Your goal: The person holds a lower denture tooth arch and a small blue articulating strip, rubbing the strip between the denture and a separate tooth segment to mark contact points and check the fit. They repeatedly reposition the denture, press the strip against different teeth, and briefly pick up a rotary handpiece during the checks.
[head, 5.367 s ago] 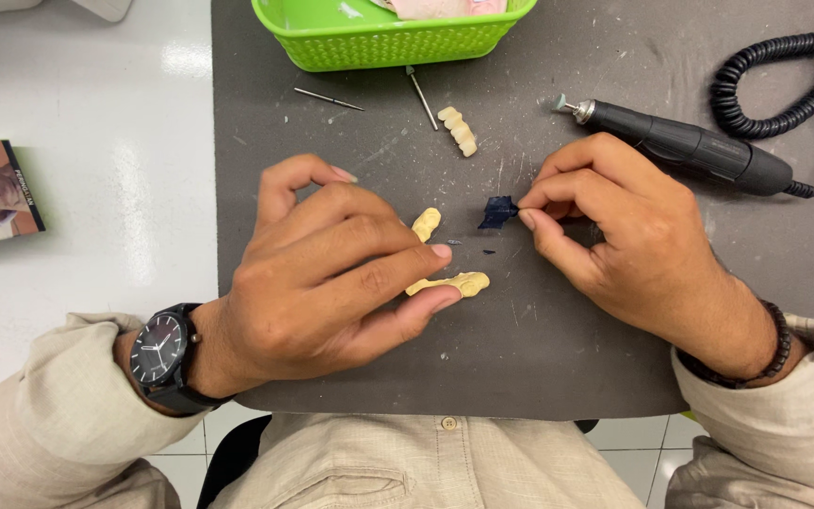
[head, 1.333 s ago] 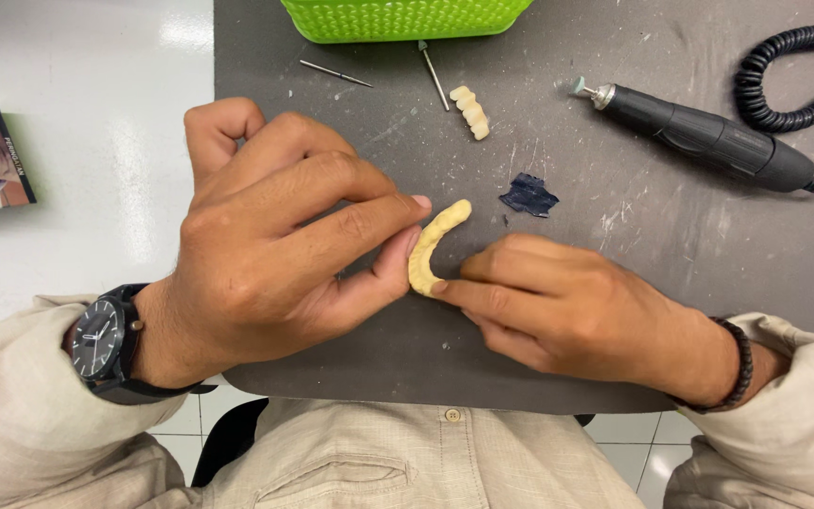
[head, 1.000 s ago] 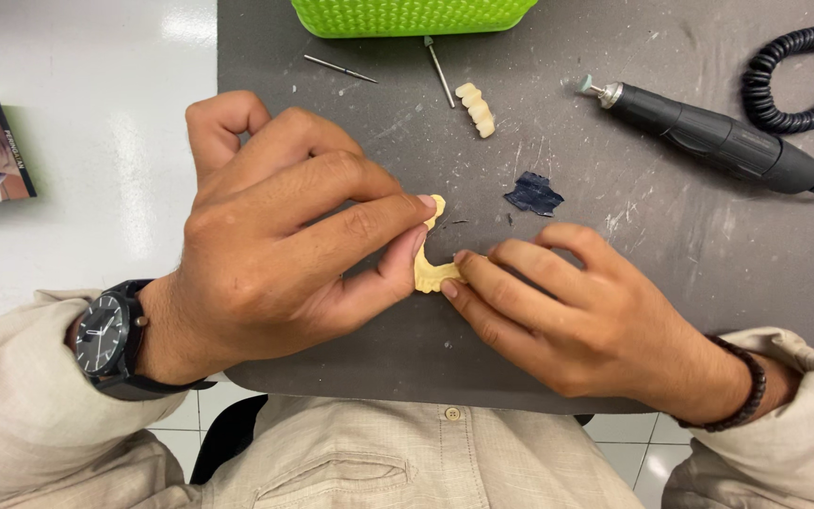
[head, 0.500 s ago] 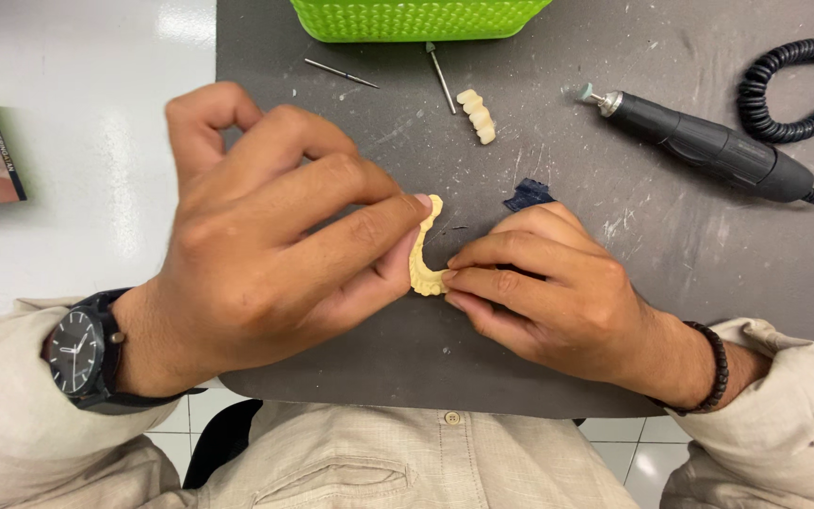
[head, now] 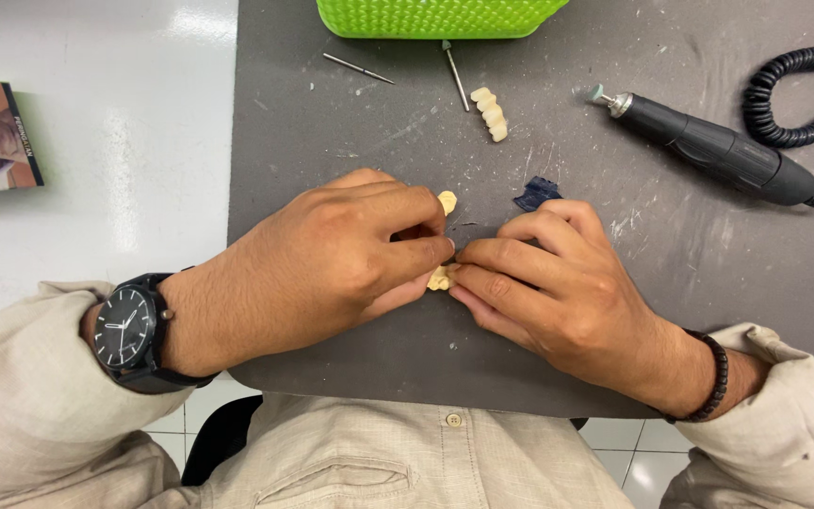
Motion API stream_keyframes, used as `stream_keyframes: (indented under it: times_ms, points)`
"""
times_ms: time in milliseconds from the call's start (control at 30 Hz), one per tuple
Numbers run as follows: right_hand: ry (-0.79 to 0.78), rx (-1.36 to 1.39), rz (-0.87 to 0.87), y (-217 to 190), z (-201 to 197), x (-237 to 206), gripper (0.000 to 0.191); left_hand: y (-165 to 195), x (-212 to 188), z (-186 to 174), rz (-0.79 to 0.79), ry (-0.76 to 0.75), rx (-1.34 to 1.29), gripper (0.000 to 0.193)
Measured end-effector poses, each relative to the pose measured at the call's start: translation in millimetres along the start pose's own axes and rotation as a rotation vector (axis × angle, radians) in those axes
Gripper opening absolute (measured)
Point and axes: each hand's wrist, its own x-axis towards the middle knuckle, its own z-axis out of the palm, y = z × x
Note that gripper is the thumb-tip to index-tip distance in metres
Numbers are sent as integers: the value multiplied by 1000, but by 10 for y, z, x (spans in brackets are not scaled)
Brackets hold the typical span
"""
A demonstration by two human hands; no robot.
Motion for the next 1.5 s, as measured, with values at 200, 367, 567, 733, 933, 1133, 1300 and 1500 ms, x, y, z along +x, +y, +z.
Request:
stream_keyframes:
  times_ms: [200,367,567,733,933,1133,1300,1500]
  points:
    - [16,-35,-64,11,4,-16,29,10,22,-1,-3,-15,7,28]
    - [5,109,-5,59,-14,6,34,18,24,-11,-11,-12,-2,27]
    - [42,172,36,89,61,36,26,-27,15,-9,-12,5,-16,25]
    - [4,63,-18,50,71,10,28,-29,-13,28,5,7,12,25]
    - [65,15,-72,64,17,-5,25,-20,4,16,5,10,7,26]
    - [53,-55,-165,83,-5,-28,24,-27,4,10,11,0,18,27]
    - [83,-64,-171,66,14,-15,24,-36,-4,7,9,-6,24,28]
    - [81,5,-105,70,23,2,28,-39,-7,10,22,8,24,29]
